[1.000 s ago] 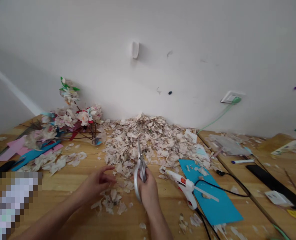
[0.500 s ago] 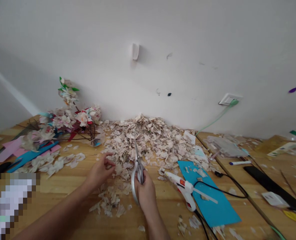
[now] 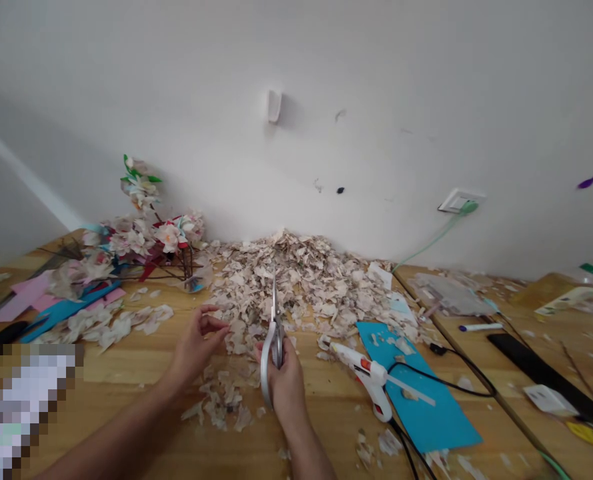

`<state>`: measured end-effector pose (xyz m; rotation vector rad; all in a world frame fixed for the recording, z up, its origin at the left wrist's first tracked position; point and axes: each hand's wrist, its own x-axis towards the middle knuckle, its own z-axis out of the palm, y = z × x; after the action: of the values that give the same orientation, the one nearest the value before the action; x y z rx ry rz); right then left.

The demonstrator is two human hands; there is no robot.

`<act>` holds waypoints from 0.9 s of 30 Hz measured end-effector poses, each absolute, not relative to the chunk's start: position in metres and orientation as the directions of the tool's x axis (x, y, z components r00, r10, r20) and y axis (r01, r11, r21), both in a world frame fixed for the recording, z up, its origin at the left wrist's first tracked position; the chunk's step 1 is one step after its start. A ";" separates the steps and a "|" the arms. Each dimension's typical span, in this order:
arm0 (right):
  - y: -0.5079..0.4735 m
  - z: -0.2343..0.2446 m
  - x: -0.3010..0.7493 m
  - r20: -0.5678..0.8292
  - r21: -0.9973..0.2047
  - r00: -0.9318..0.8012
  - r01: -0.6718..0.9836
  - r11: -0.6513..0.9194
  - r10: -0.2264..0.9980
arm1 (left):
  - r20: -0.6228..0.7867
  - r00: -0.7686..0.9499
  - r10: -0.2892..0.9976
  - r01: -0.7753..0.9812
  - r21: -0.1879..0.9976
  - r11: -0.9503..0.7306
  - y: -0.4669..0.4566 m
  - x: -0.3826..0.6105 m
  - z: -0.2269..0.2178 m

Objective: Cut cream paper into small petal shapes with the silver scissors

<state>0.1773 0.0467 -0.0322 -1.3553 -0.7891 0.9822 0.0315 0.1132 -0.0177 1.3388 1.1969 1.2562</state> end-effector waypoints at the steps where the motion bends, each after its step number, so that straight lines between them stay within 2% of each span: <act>1: 0.047 -0.032 0.176 -0.091 -0.991 0.408 -0.127 -0.042 0.908 | 0.096 0.009 0.995 0.039 0.995 -0.097 0.112 0.032 -0.016; 8: 0.051 -0.029 0.165 -0.134 -0.980 0.439 -0.193 -0.052 0.888 | -0.020 0.073 0.997 -0.044 0.999 0.023 0.095 0.035 -0.009; 13: 0.054 -0.032 0.163 -0.147 -0.976 0.488 -0.213 -0.046 0.860 | -0.099 0.156 0.983 -0.023 0.994 0.104 0.086 0.035 -0.011; 27: 0.056 -0.054 0.181 -0.111 -0.987 0.532 -0.155 -0.032 0.840 | -0.040 0.082 0.996 0.066 0.997 0.034 0.098 0.016 -0.023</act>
<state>0.1807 0.0559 -0.0538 -1.3763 -0.6494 0.8954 0.0158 0.0977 -0.0232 1.2673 1.2119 1.0893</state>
